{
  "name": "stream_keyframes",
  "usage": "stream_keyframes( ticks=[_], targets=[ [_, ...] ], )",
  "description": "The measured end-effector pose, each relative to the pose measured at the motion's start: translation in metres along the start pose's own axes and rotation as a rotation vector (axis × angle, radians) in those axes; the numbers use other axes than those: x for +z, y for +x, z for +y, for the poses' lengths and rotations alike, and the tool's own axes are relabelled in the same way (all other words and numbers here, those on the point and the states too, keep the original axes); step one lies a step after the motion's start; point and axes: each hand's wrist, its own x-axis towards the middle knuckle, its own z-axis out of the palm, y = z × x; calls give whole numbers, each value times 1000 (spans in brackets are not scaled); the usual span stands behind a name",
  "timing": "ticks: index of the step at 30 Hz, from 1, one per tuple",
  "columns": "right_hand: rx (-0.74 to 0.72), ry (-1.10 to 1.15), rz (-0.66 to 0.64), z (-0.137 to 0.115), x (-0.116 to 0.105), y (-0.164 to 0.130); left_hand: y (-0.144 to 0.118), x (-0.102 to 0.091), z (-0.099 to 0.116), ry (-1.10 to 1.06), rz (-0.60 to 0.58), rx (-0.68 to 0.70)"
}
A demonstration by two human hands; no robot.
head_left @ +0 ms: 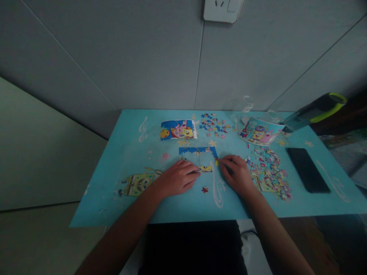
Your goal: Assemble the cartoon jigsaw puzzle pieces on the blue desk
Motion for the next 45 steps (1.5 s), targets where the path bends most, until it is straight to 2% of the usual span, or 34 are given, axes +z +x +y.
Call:
stream_keyframes(
  ticks=[14,22,25,30,33,41,45],
  targets=[
    [-11,-88,-44,-6,-3,-2,0,-1,0,12,6,-2],
    [-63,-271,-113,-25,-12,-2,1,0,0,13,21,6],
    [-47,-197,-80,-19,-9,-4,1,0,0,10,16,-2],
    [54,98,76,-1,-1,-5,0,-1,0,7,13,-7],
    [93,147,114,2,-1,-6,0,-1,0,10,8,0],
    [105,159,115,-6,-5,-5,2,-4,2,-19,-3,-17],
    [72,166,83,-25,-12,-11,2,-5,2,-36,-9,-19]
  ],
)
